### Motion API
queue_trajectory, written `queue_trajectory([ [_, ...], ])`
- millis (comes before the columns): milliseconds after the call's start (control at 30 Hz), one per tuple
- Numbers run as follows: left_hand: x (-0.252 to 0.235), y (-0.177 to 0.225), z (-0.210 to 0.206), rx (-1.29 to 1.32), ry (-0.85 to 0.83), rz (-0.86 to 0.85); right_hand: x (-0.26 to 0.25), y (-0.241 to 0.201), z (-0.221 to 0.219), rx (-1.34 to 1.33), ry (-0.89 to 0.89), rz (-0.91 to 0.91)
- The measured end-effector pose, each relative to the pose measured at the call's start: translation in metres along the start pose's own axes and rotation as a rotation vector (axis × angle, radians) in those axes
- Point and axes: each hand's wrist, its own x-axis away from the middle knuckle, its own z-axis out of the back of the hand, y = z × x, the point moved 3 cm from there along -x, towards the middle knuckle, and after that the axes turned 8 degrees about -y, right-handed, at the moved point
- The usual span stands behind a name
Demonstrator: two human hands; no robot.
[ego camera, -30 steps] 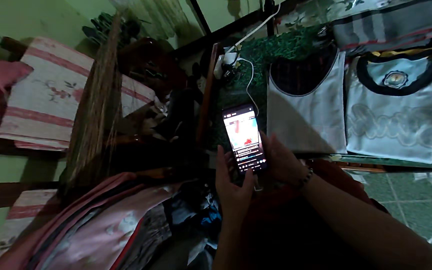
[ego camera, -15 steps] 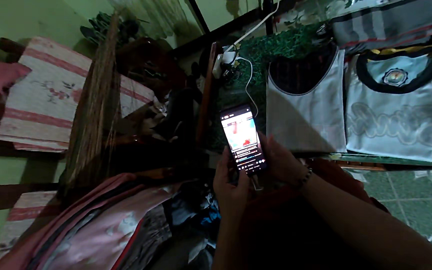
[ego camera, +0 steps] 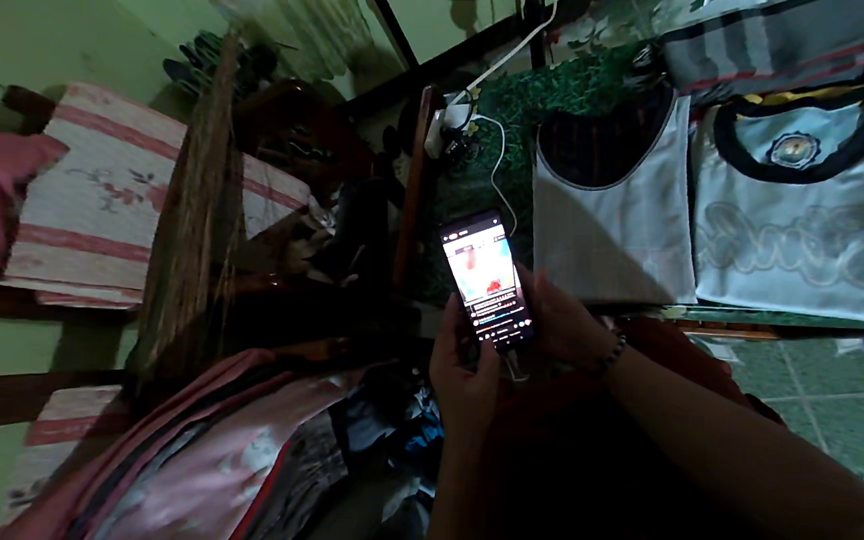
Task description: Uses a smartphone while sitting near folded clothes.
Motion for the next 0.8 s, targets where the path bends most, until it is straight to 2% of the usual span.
queue_trajectory([
  [133,0.0001,-0.0009,0.0,0.009,-0.006,0.004,-0.0003,0.0051,-0.0012,-0.263,-0.014,-0.007],
  [500,0.0012,-0.0022,-0.0001,0.019,-0.003,0.015,-0.0028,0.0089,-0.0001,-0.304,-0.061,0.036],
  [800,0.0012,-0.0011,-0.0001,0.038,-0.007,0.024,-0.0023,0.0092,-0.0002,-0.303,-0.034,0.007],
])
